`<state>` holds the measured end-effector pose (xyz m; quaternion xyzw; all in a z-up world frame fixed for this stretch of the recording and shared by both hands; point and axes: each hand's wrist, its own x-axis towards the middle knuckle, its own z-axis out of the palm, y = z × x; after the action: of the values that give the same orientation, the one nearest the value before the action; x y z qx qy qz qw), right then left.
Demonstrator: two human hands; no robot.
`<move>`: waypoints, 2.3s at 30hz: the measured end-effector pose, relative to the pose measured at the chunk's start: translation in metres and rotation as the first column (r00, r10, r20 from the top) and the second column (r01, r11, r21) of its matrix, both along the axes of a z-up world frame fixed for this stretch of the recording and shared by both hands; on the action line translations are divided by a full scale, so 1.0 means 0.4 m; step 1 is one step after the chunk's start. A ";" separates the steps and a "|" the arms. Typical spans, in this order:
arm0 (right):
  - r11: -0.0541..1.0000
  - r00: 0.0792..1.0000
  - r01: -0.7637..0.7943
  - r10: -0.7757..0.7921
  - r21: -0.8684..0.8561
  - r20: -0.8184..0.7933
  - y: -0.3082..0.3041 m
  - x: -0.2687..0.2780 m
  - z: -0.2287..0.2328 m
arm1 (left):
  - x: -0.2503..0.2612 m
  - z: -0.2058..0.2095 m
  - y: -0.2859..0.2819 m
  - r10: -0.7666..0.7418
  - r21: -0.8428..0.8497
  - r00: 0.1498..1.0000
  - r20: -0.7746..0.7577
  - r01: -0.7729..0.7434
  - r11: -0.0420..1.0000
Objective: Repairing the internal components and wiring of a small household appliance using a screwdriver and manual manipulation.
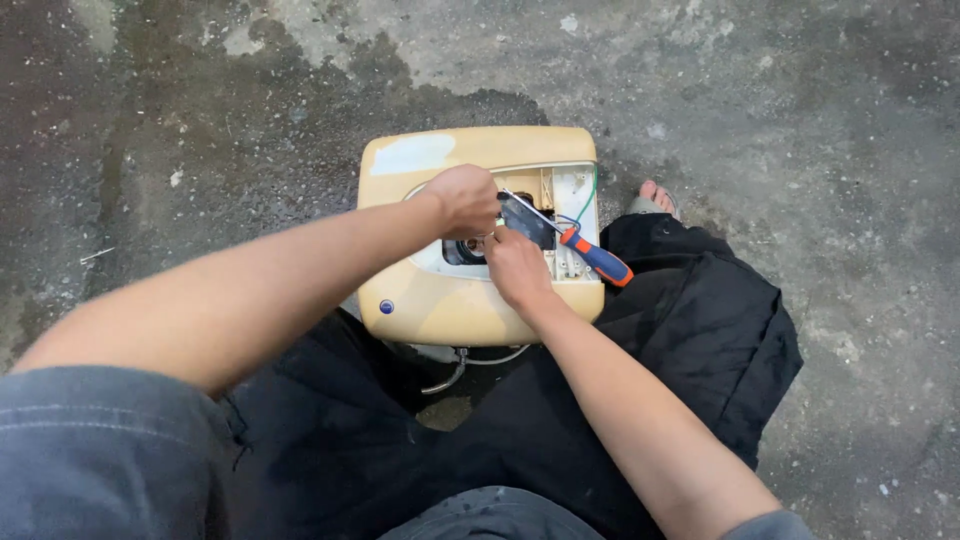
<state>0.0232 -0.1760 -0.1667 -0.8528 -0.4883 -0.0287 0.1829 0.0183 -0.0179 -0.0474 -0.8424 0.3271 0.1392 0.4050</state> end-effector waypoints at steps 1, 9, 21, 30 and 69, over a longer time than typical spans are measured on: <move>1.000 1.000 -0.007 0.007 0.006 -0.001 0.000 0.003 -0.003 | -0.009 0.023 0.008 -0.158 0.018 0.987 0.015 0.158 0.987; 1.000 1.000 0.002 -0.002 0.019 0.009 -0.005 0.002 0.008 | -0.035 0.037 0.000 0.347 -0.154 0.938 -0.014 -0.345 0.926; 1.000 1.000 -0.007 0.006 0.013 0.005 -0.009 0.002 0.038 | -0.039 0.045 -0.009 0.664 -0.245 0.714 -0.222 -0.700 0.670; 0.999 0.998 -0.015 0.014 0.029 0.054 -0.004 -0.002 0.030 | -0.019 0.041 0.025 -0.019 -0.006 0.999 -0.047 0.018 1.000; 0.999 0.997 0.038 -0.039 0.020 0.070 -0.004 -0.004 0.019 | -0.050 0.028 0.002 0.806 -0.187 0.528 -0.265 -0.849 0.495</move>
<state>0.0217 -0.1774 -0.1591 -0.8587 -0.4778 -0.0667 0.1730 -0.0017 -0.0170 -0.0362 -0.9330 -0.0733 0.3260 0.1339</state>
